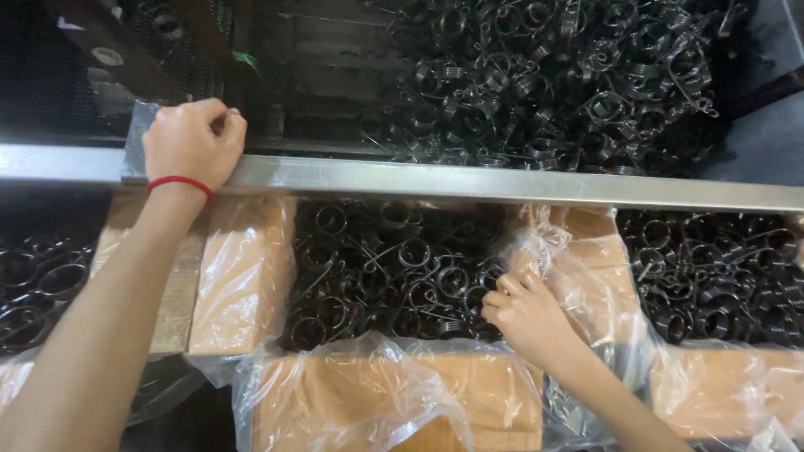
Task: The person picks up metal spring clips from a liquid-filled trough and sorts them into plastic-lined boxes on a shelf.
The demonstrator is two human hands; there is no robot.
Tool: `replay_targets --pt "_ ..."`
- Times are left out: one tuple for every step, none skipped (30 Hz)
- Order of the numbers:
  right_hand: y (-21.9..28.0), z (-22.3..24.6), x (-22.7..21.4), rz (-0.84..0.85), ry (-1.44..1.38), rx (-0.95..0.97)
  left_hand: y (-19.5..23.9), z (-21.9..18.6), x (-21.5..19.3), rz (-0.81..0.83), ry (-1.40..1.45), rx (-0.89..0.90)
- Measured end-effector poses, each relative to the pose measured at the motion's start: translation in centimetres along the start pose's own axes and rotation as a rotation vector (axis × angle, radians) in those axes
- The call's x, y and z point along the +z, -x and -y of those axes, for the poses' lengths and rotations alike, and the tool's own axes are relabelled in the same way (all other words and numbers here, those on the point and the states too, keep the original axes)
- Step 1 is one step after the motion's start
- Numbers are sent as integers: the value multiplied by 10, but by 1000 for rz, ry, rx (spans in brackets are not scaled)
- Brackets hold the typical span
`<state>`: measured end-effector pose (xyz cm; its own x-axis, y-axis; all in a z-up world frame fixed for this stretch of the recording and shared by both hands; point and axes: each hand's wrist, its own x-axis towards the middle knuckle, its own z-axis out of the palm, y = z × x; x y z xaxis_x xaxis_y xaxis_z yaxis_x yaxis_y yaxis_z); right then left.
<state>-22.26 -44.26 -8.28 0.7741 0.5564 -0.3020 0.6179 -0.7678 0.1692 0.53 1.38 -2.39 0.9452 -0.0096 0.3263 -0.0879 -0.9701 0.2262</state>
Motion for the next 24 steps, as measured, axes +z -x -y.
replay_targets --pt "-1 -2 -4 -4 -2 -4 1 -1 1 -1 -5 -2" --pt "-4 -6 -9 19 36 -58 1 -1 2 -18 16 2" --pt "-8 -9 -14 41 74 -112 1 0 2 -34 36 7" --pt "-10 -10 -14 29 80 -115 2 -2 1 -47 31 4" --pt "-13 -11 -16 122 42 -109 3 -4 -1 -44 35 -14" --pt "-18 -14 -18 212 9 -100 1 -6 -2 -47 41 -31" --pt "-16 -16 -22 196 20 -100 3 -9 -7 -66 37 -33" --pt "-16 -19 -28 111 -96 -153 3 -13 -12 -7 47 -63" --pt "-17 -23 -33 24 -210 -209 1 -17 -16 53 58 -93" --pt "-23 -31 -58 11 -201 -206 0 -19 -24 37 56 -89" --pt "-29 -39 -83 -12 -257 -162 -1 -22 -31 114 84 -114" --pt "-32 -45 -106 -30 -319 -117 0 -25 -36 200 113 -139" --pt "-50 -60 -123 -38 -316 -115 0 -23 -35 193 112 -135" --pt "-69 -75 -142 -206 -324 -169 -1 -20 -35 214 119 -140" --pt "-88 -89 -160 -373 -330 -225 -2 -16 -35 236 126 -144" --pt "-119 -95 -179 -381 -326 -230 -4 -17 -37 226 122 -146" --pt "-152 -101 -197 -437 -289 -172 -5 -17 -39 254 121 -160" --pt "-184 -105 -216 -487 -257 -114 -5 -17 -39 288 121 -177" --pt "-223 -116 -213 -490 -257 -121 -8 -14 -39 284 117 -182" --pt "-260 -125 -206 -436 -125 -20 -9 -12 -37 310 123 -181" --pt "-298 -135 -198 -381 6 79 -9 -11 -34 336 128 -180" --pt "-325 -135 -181 -374 2 76 -7 -12 -33 343 129 -184" --pt "-353 -134 -163 -228 37 43 -5 -12 -32 297 135 -155" --pt "-383 -136 -147 -89 77 9 -5 -12 -32 243 140 -126"
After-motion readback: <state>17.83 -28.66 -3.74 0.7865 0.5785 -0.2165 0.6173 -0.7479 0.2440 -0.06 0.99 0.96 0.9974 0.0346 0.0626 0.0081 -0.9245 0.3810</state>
